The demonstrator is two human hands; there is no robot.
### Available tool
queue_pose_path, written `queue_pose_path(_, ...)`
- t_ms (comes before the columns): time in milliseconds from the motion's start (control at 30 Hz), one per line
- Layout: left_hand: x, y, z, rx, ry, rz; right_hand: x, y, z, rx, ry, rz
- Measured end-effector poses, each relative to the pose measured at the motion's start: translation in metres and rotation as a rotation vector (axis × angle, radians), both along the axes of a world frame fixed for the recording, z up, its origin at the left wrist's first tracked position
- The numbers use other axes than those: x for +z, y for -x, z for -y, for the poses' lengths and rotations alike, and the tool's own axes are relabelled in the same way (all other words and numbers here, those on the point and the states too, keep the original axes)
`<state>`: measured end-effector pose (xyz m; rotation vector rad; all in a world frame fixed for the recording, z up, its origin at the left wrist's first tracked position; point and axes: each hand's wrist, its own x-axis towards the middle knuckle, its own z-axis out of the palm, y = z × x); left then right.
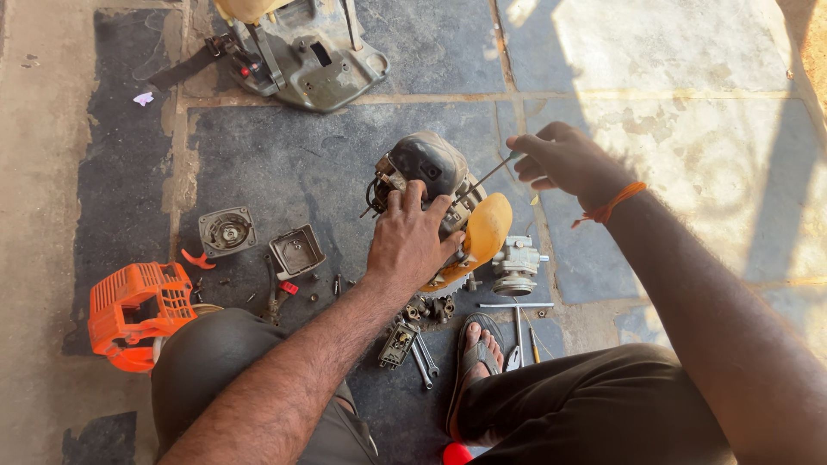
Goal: The person uses a screwdriver to loosen and remove screws from the top cover of a small engine. They then lift off the cover and set it aside, exposing the internal components.
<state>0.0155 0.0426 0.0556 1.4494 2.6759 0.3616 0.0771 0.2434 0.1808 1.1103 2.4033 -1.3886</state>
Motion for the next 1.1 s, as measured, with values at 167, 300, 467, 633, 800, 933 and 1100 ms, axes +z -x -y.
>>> queue_pose_path(167, -0.001, 0.000, 0.001, -0.006, 0.019, 0.024, -0.008, -0.005, -0.015, 0.332, -0.167, -0.250)
queue_pose_path(300, -0.001, 0.000, -0.002, -0.012, 0.005, 0.018, -0.007, -0.008, -0.025, 0.410, -0.103, -0.294)
queue_pose_path(467, -0.001, 0.000, -0.001, -0.002, 0.031, 0.034, -0.005, -0.009, -0.023, 0.403, -0.354, -0.103)
queue_pose_path(633, -0.003, 0.000, -0.002, 0.000, 0.051, 0.028, -0.007, -0.010, -0.009, 0.304, -0.720, 0.346)
queue_pose_path(800, -0.003, -0.003, -0.003, -0.008, 0.040, 0.008, -0.009, -0.006, 0.004, 0.194, -0.383, 0.118)
queue_pose_path(933, -0.003, -0.003, -0.002, -0.001, 0.025, -0.013, -0.013, -0.001, 0.013, 0.147, -0.420, 0.110)
queue_pose_path(1100, -0.003, -0.001, -0.004, -0.007, 0.062, 0.010, -0.016, 0.000, 0.005, 0.071, -0.162, -0.105)
